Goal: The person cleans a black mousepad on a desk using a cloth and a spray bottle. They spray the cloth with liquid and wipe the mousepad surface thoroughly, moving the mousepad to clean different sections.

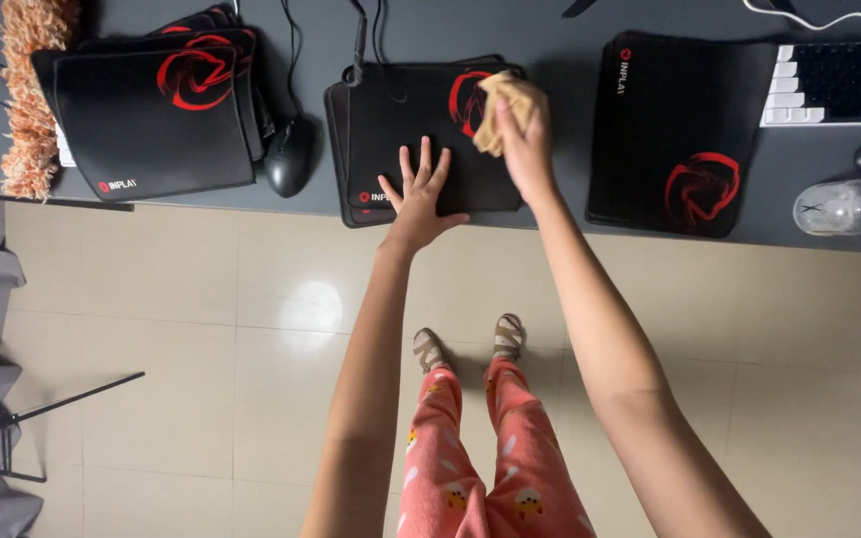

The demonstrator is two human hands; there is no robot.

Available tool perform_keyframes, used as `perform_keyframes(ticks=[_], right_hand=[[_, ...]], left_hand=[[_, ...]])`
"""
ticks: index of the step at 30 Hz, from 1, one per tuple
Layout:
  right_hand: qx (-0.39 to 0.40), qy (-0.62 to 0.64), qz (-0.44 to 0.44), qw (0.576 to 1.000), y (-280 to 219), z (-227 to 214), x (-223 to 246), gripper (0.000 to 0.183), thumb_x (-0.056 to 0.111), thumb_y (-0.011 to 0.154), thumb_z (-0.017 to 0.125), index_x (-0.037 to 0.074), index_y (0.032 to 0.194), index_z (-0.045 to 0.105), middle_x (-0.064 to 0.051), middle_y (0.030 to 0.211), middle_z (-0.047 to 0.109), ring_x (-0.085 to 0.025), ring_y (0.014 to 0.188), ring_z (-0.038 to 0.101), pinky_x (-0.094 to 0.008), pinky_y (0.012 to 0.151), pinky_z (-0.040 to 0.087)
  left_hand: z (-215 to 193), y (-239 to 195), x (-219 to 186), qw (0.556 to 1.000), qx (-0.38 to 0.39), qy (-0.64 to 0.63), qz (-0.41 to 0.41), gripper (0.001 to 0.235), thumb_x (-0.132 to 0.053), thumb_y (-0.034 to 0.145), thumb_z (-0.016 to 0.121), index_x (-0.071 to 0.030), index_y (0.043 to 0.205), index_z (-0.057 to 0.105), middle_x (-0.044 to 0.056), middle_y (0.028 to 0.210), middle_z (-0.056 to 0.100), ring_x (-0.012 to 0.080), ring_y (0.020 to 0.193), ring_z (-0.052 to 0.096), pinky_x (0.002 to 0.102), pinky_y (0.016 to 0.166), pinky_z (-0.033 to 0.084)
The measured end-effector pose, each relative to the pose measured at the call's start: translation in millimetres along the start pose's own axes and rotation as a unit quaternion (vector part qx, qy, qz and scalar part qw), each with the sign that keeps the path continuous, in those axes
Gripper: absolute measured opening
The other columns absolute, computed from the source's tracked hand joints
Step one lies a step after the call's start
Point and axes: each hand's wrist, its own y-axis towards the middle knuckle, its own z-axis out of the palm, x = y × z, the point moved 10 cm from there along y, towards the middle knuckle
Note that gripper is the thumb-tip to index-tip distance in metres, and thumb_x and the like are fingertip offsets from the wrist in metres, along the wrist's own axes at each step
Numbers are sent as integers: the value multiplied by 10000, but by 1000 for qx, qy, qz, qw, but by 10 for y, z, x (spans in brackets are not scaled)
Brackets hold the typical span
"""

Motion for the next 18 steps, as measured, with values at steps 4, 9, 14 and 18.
perform_keyframes(ticks=[4, 9, 14, 18], right_hand=[[134, -126, -72, 980, -477, 402, 453, 383, 210, 1001, 704, 32, 1321, 591, -197, 1440, 536, -354, 1366, 515, -430, 1154, 412], [229, -387, -168, 877, -825, 223, 493, 312, 241, 941, 757, 86, 1196, 669, -67, 1531, 538, -316, 1522, 380, -637, 1213, 278], [137, -407, -159, 889, -935, 565, 501, 372, 193, 977, 686, 111, 1339, 671, -152, 1588, 457, -395, 1529, 315, -636, 1215, 225], [88, -398, -163, 898, -887, 1283, 591, 492, 204, 977, 638, 58, 1447, 630, -197, 1615, 397, -408, 1522, 294, -607, 1217, 223]], left_hand=[[185, 38, 313, 995, 52, -83, -13, 1325, -448, 618, 971, -118, 1596, 141, 49, 1695, 45, 347, 1572, -28, 734, 1164, -53], [8, -24, 365, 987, -4, -149, 59, 1280, -456, 685, 904, -95, 1609, 96, 105, 1688, 54, 309, 1569, 31, 589, 1206, -15], [102, -33, 531, 943, 13, -332, 26, 778, -357, 1020, 545, -148, 1678, 185, 48, 1772, 155, 230, 1655, 54, 507, 1294, -87], [172, 31, 582, 933, -16, -360, -8, 633, -417, 1104, 334, -162, 1665, 190, 51, 1767, 152, 211, 1645, 29, 485, 1277, -131]])
